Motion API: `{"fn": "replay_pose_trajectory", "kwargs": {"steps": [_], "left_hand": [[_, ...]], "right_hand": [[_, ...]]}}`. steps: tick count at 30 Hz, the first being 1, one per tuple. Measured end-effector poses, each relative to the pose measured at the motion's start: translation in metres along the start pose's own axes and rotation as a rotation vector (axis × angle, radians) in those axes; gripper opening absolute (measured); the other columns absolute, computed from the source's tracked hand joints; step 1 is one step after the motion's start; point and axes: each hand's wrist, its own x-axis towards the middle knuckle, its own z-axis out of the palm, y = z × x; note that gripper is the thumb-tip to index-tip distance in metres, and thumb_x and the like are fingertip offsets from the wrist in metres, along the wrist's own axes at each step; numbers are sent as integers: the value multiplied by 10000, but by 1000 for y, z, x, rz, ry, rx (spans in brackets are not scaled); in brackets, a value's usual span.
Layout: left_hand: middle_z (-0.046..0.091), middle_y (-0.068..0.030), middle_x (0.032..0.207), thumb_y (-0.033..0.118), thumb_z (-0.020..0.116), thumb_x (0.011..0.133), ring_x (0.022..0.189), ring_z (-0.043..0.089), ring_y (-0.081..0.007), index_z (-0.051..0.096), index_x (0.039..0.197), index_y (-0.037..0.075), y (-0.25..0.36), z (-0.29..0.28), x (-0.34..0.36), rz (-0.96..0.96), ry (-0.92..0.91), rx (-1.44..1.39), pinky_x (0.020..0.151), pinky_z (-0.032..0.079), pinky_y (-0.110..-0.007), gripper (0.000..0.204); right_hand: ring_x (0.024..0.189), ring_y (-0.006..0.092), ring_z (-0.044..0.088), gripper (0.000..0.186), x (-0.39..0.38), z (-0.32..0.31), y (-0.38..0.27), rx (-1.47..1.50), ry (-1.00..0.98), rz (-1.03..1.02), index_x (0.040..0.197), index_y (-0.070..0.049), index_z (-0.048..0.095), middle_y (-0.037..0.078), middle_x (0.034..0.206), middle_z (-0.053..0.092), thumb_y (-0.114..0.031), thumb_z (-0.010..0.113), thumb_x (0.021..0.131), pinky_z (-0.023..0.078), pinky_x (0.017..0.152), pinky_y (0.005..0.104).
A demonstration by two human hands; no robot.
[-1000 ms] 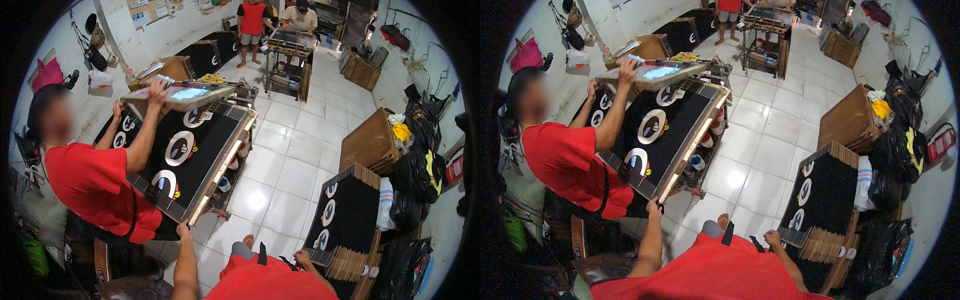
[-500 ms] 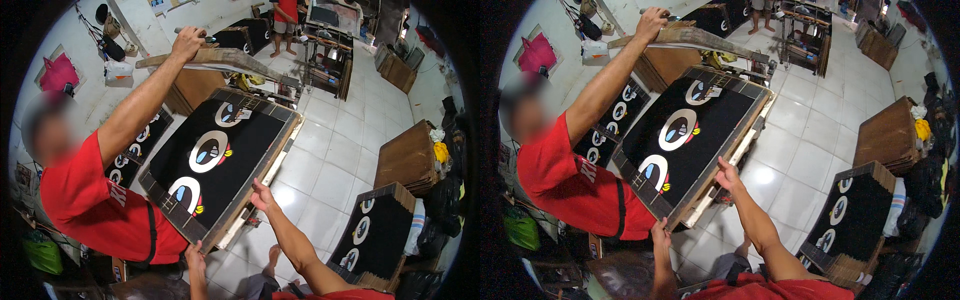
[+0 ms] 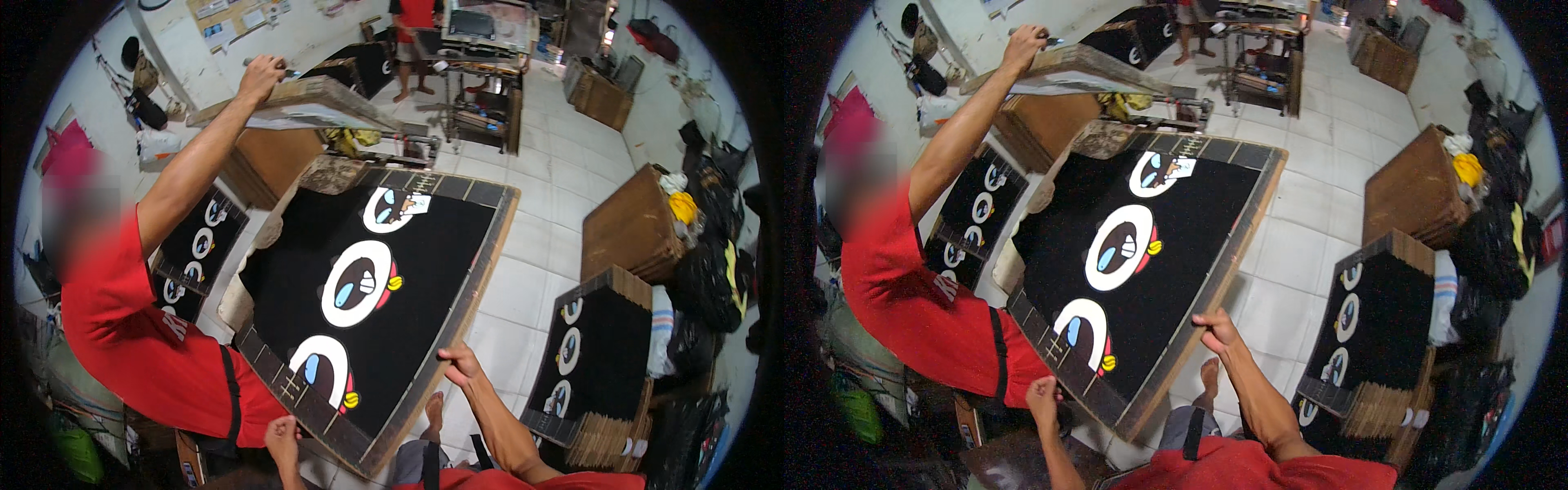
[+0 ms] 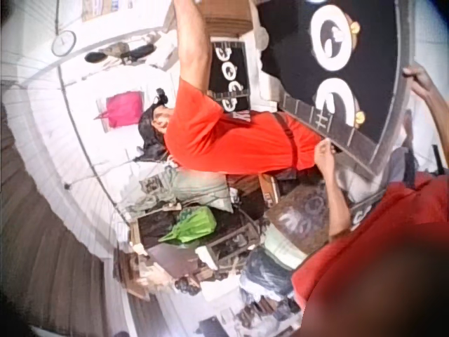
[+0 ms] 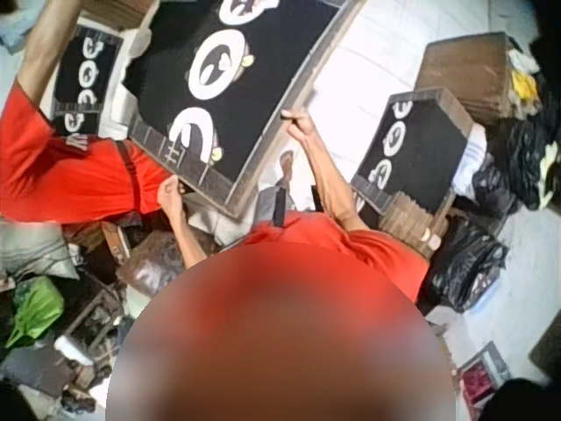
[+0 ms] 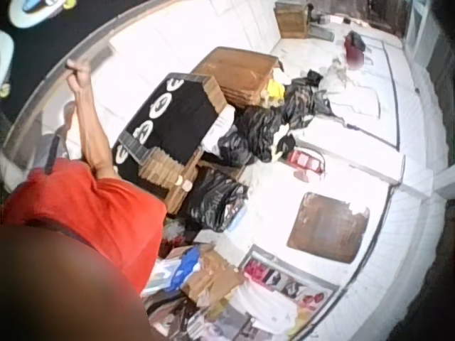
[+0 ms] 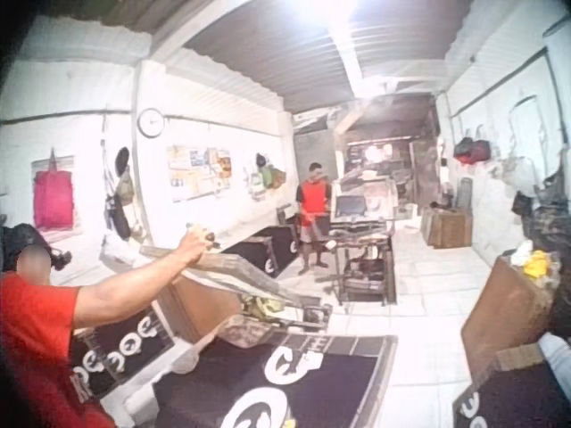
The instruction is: The person assists in a screen-printing operation by receiving printed black fabric pieces from a coworker and stacking them on a nearby pile. The person repeatedly picks up each printed piece and places it on the stack.
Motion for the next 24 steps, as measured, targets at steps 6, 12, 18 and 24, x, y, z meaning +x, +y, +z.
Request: {"fn": "replay_pose_trajectory", "kwargs": {"steps": [6, 12, 18, 24], "left_hand": [[513, 17, 632, 98, 644, 834, 545, 464, -55, 564, 946, -21, 116, -27, 168, 388, -349, 35, 497, 368, -208, 181], [555, -6, 714, 110, 622, 842, 595, 489, -71, 595, 978, -2, 287, -37, 272, 749, -744, -118, 530, 393, -212, 179], [618, -55, 868, 183, 702, 791, 793, 569, -124, 602, 1027, -19, 479, -27, 288, 1144, -883, -114, 736, 462, -250, 326], [611, -170, 1075, 549, 684, 728, 1001, 572, -224, 553, 1168, -46, 608, -8, 334, 1307, -840, -51, 892, 428, -330, 751]], "right_hand": [[732, 209, 622, 345, -85, 109, 66, 23, 176, -217, 961, -44, 596, 65, 839, 624, 83, 651, 645, 522, 728, 367], [422, 158, 508, 217, -153, 216, 202, 13, 272, -492, 835, -26, 606, 40, 579, 548, 78, 636, 648, 423, 410, 289], [791, 308, 631, 411, -205, 309, 303, 51, 221, -717, 973, 17, 598, 129, 850, 628, 69, 618, 566, 522, 749, 447], [895, 313, 621, 540, -124, 395, 406, 48, 151, -953, 1041, -9, 595, 135, 971, 634, 98, 637, 514, 505, 816, 455]]}}
